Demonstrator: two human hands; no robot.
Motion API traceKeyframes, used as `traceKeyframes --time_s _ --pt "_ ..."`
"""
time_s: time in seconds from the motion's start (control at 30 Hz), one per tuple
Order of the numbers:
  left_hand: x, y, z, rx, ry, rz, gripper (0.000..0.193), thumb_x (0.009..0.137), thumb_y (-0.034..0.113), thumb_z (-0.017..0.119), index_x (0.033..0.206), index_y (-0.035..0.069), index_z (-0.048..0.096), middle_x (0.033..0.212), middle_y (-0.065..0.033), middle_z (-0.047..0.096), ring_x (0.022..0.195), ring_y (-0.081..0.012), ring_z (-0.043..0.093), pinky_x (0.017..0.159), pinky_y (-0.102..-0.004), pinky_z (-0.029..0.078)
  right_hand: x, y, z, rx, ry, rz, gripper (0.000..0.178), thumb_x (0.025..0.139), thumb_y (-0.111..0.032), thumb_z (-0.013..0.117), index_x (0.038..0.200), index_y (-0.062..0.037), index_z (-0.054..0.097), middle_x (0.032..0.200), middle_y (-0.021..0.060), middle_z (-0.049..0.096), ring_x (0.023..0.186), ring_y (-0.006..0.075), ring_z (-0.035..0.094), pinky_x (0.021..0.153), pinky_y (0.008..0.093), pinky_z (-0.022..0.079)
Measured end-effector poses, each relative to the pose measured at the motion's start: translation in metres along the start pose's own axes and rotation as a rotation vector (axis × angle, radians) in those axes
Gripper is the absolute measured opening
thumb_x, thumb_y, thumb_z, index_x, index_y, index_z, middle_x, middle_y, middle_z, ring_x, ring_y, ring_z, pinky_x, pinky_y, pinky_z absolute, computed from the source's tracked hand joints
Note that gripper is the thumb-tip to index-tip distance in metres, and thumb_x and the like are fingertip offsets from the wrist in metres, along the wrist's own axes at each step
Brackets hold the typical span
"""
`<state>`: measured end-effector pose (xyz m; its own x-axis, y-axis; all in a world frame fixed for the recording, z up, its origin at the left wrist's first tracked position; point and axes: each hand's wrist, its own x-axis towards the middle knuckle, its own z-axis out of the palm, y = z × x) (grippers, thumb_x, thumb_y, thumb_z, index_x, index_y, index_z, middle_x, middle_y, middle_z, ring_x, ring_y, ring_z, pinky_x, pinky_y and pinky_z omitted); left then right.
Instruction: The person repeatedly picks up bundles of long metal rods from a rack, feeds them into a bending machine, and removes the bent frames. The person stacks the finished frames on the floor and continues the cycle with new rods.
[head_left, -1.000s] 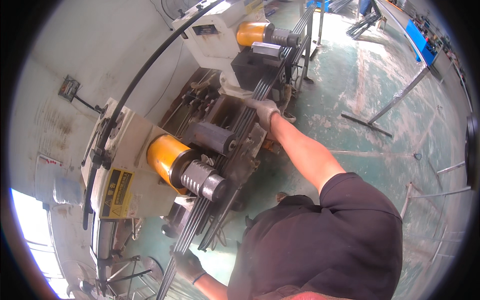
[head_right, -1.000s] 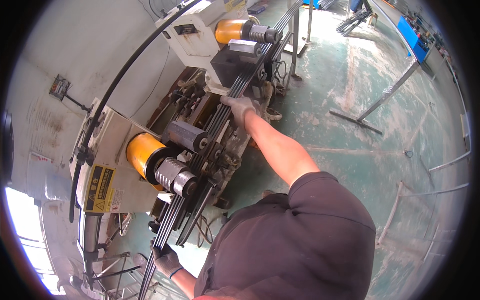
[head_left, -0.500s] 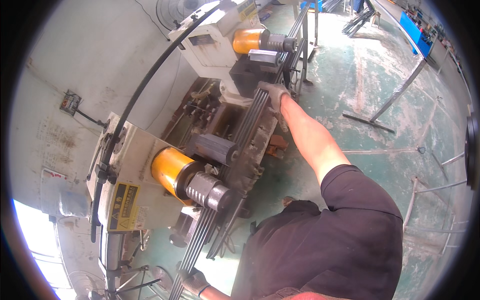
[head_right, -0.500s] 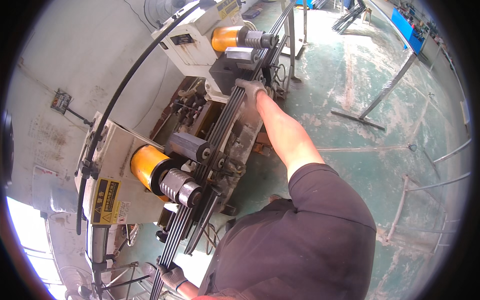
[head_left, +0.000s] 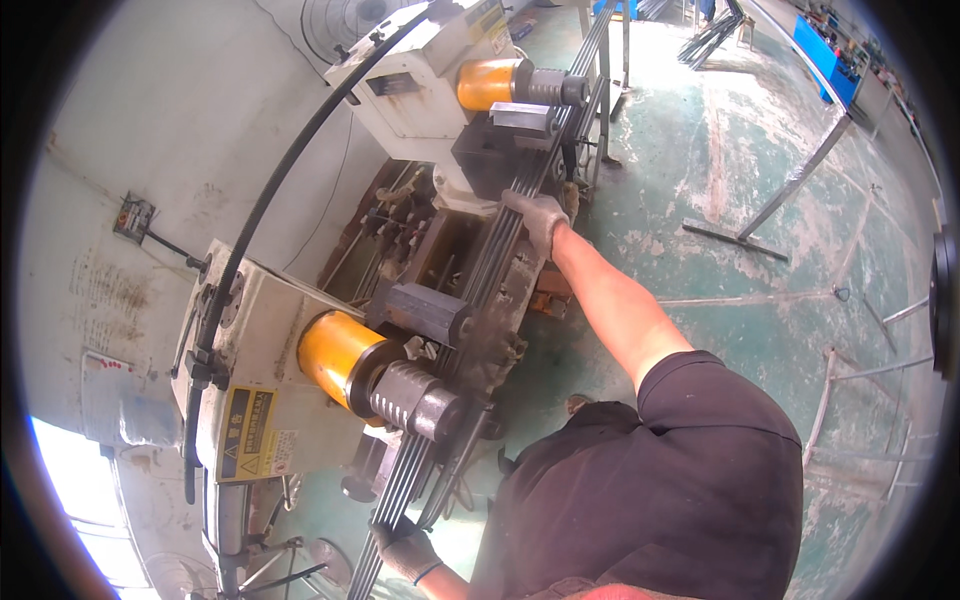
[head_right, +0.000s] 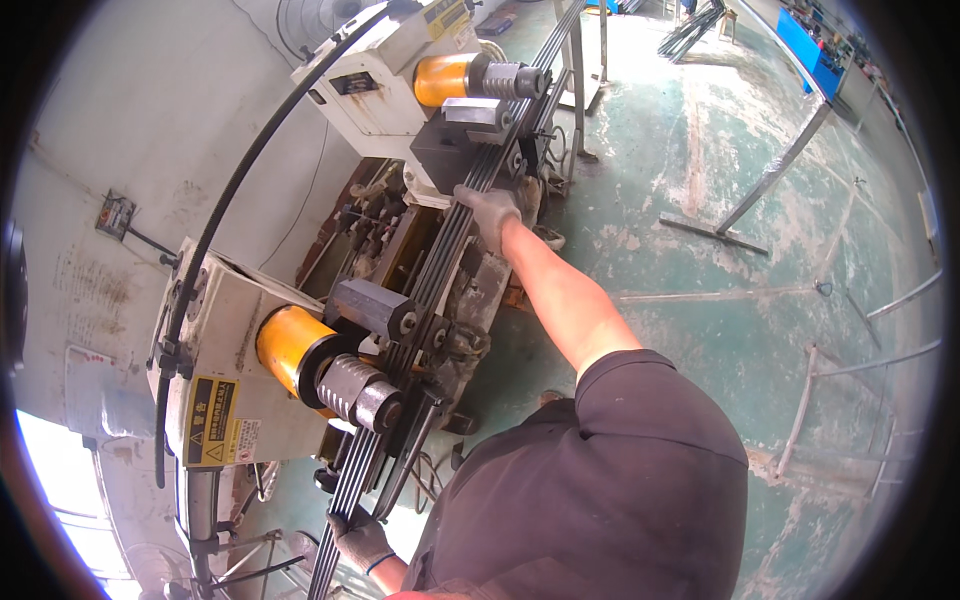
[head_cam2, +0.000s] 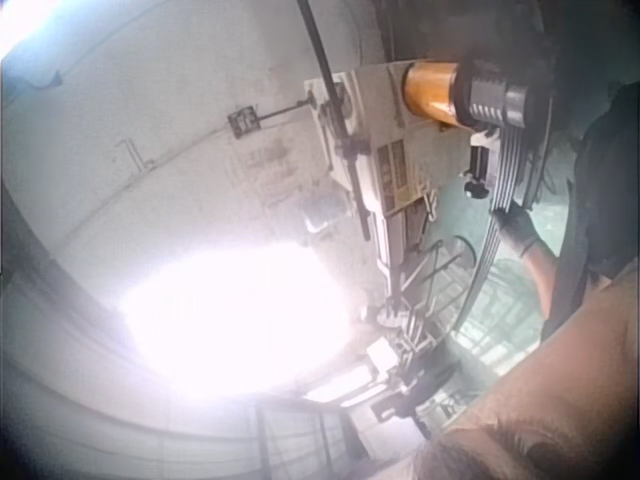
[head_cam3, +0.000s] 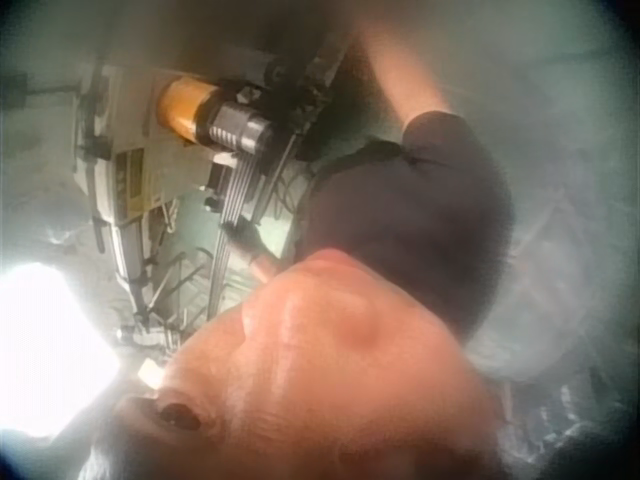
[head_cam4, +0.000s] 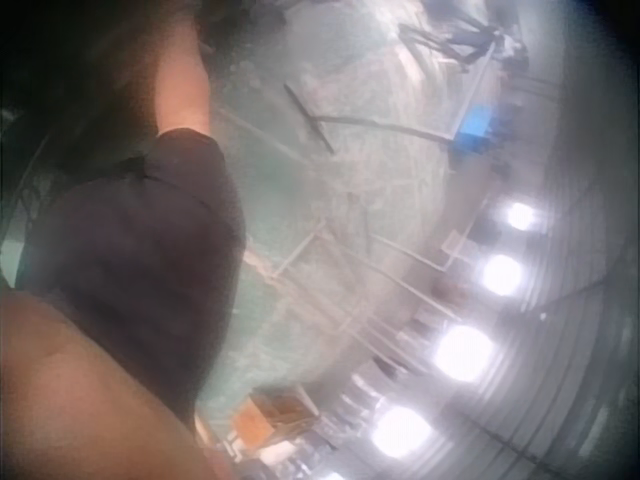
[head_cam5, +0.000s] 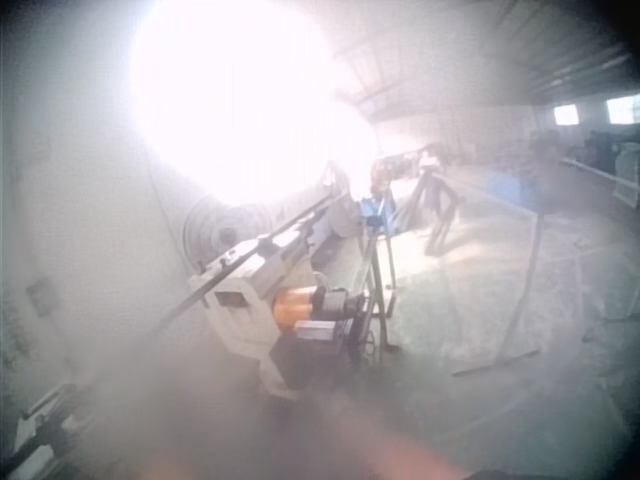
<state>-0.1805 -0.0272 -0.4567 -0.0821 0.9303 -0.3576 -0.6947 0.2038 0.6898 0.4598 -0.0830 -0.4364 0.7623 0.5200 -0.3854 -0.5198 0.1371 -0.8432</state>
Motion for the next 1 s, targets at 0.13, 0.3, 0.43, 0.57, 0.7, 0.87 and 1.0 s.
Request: traceKeyframes --time_s 0.13,0.3,0.43,0.57,0.7,0.87,1.0 --pt "0.010 0.017 -0.017 -0.141 -0.008 -0.035 0.032 0.101 0.016 0.069 0.124 -0.007 0.072 0.120 -0.0188 0.077 0.111 -0.0294 0.074 0.107 -0.0444 0.059 0.021 0.013 -0.007 -0.006 0.035 -0.118 0.046 0.092 -0.042 0.080 0.109 0.0008 0.076 0.094 0.0064 0.074 0.079 0.0210 0.065 0.073 0.0425 0.051" --pt "0.025 0.035 -0.061 0.349 0.033 0.299 0.034 0.096 -0.001 0.066 0.129 -0.010 0.067 0.122 -0.0166 0.075 0.111 -0.0265 0.072 0.098 -0.0368 0.058 0.030 0.027 -0.010 0.011 0.078 -0.178 0.052 0.091 -0.046 0.080 0.114 0.0007 0.075 0.109 0.0100 0.076 0.094 0.0223 0.069 0.086 0.0415 0.053" --pt "0.045 0.018 -0.090 0.881 -0.148 0.671 0.035 0.097 0.002 0.066 0.131 -0.004 0.066 0.120 -0.0185 0.075 0.109 -0.0286 0.073 0.094 -0.0367 0.056 0.022 0.033 -0.010 -0.090 0.114 -0.239 0.041 0.097 -0.038 0.076 0.113 -0.0002 0.076 0.102 0.0081 0.078 0.090 0.0185 0.072 0.083 0.0371 0.055" --pt "0.048 0.017 -0.093 1.124 -0.142 0.761 0.039 0.101 0.014 0.064 0.137 -0.001 0.062 0.125 -0.0205 0.073 0.115 -0.0336 0.072 0.097 -0.0406 0.056 0.012 0.008 -0.013 -0.182 0.121 -0.169 0.046 0.098 -0.040 0.074 0.119 0.0008 0.075 0.105 0.0093 0.079 0.094 0.0189 0.073 0.089 0.0358 0.054" --pt "0.009 0.017 -0.050 0.452 -0.028 0.344 0.045 0.107 0.023 0.057 0.144 -0.002 0.057 0.133 -0.0208 0.070 0.123 -0.0335 0.068 0.106 -0.0408 0.054 0.000 -0.020 0.001 -0.280 0.180 -0.234 0.062 0.088 -0.053 0.079 0.116 0.0034 0.078 0.118 0.0188 0.077 0.114 0.0250 0.071 0.101 0.0400 0.051" --pt "-0.011 0.014 -0.018 0.089 -0.054 0.079 0.039 0.111 0.025 0.049 0.138 -0.002 0.061 0.137 -0.0195 0.068 0.129 -0.0319 0.064 0.117 -0.0437 0.047 0.039 0.004 -0.008 -0.225 0.030 -0.204 0.059 0.102 -0.051 0.057 0.131 -0.0017 0.071 0.130 0.0162 0.073 0.119 0.0290 0.067 0.107 0.0428 0.050" --pt "0.014 0.011 -0.032 -0.101 -0.004 0.069 0.037 0.112 0.027 0.047 0.129 -0.001 0.064 0.133 -0.0224 0.067 0.127 -0.0399 0.062 0.115 -0.0587 0.046 0.082 0.036 -0.073 0.058 -0.252 -0.039 0.073 0.108 -0.064 0.042 0.147 -0.0039 0.058 0.146 0.0166 0.062 0.132 0.0358 0.060 0.114 0.0506 0.048"
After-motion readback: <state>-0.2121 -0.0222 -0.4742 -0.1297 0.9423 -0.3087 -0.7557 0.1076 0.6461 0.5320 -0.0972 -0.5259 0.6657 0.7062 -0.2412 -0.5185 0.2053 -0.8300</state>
